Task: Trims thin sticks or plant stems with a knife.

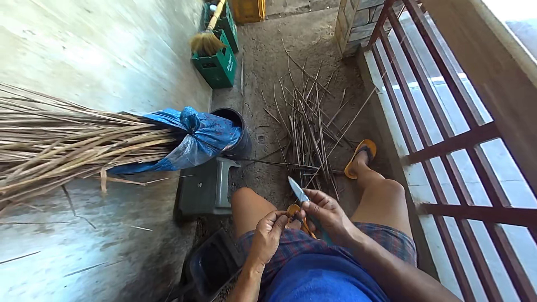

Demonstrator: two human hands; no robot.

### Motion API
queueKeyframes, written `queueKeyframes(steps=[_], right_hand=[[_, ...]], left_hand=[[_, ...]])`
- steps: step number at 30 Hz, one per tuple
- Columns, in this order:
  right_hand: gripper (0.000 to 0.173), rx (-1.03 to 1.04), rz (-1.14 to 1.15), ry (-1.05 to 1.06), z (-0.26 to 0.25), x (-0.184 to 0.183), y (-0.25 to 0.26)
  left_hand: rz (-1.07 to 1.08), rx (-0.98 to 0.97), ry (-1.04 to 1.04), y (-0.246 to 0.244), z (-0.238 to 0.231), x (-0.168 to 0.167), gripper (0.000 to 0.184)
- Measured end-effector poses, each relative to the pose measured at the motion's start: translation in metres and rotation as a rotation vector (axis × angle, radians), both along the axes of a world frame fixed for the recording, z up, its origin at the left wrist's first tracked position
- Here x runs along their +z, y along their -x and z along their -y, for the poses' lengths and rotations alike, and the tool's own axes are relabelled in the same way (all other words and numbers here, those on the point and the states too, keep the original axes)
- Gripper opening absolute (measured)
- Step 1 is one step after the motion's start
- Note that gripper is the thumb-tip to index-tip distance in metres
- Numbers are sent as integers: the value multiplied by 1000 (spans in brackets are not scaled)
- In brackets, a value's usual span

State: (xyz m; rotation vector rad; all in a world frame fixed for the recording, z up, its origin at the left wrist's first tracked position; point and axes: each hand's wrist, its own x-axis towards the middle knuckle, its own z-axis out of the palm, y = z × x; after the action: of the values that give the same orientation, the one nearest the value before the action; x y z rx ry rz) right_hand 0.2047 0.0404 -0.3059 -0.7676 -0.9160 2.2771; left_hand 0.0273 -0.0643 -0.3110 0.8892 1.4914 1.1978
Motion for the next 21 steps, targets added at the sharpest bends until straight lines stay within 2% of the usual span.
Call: queueKeyframes(steps=[3, 8, 14, 19, 21], right_hand=[[34, 11, -17, 28, -4, 2, -6], [29, -126, 102, 40, -41, 10, -27], [38, 45, 19, 68, -10, 2, -9], [32, -154, 113, 49, -44, 11, -23], [31, -170, 83, 54, -53, 14, -31]], left_hand=[[9, -14, -14, 5, 5, -2, 16], [-14, 29, 30, 12, 21, -7, 15], [-7, 40, 13, 9, 24, -11, 15], [-18, 32, 33, 22, 36, -7, 16], [-31, 32, 43, 29, 39, -9, 16]])
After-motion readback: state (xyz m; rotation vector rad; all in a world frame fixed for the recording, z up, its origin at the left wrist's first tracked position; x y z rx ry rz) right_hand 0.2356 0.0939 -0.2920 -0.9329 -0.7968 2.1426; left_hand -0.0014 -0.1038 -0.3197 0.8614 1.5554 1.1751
